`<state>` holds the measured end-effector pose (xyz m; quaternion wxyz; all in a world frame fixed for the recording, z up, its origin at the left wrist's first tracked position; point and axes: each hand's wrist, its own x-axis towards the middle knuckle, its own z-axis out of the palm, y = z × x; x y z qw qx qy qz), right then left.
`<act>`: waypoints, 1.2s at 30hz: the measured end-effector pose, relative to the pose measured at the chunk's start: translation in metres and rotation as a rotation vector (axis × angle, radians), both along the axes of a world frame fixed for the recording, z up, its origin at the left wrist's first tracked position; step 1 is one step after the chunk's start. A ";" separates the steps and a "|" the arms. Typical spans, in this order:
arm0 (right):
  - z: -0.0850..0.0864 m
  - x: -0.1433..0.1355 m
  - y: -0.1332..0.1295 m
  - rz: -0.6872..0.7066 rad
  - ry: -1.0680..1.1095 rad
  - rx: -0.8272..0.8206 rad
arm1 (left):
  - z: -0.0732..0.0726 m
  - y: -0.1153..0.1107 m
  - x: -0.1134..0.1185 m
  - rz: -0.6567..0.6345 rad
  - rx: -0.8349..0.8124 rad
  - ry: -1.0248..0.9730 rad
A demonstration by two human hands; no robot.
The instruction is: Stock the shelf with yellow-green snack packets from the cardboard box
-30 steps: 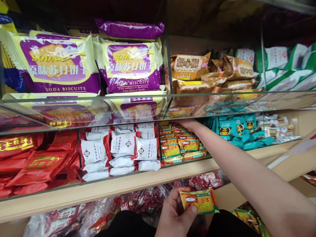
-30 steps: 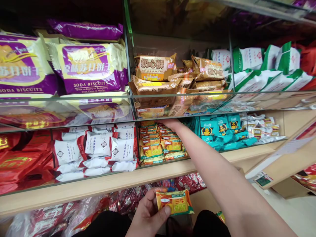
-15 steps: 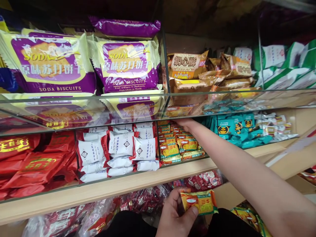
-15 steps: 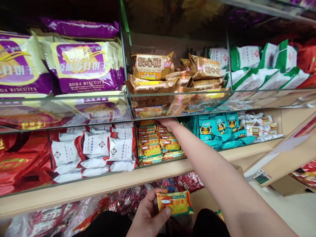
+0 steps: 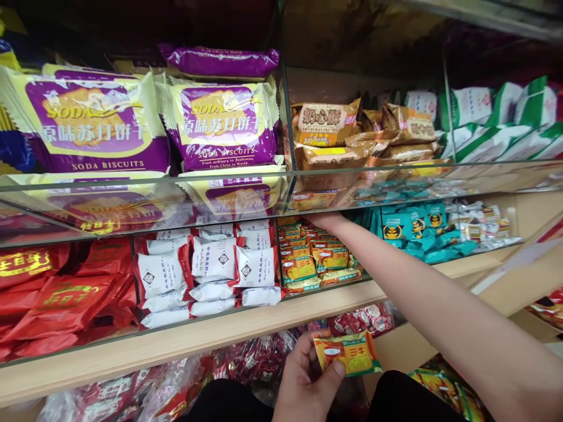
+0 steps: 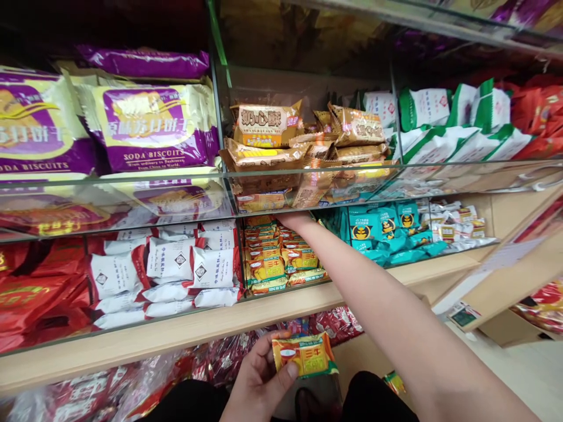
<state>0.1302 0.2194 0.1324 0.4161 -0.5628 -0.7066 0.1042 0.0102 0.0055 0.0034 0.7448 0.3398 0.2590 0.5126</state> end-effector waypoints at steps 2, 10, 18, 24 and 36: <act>0.005 0.005 -0.011 -0.018 -0.039 0.016 | 0.003 0.001 -0.001 0.013 0.004 0.021; 0.008 0.022 -0.058 -0.013 -0.082 -0.060 | 0.016 0.002 -0.004 0.064 -0.003 0.138; -0.009 0.040 -0.177 0.224 -0.039 -0.246 | 0.018 0.002 -0.006 0.049 -0.027 0.149; -0.039 0.044 -0.209 0.326 -0.130 -0.456 | 0.018 0.001 -0.006 0.067 0.061 0.153; 0.005 0.054 -0.092 -0.183 -0.283 0.054 | 0.000 -0.004 -0.003 0.114 0.098 0.155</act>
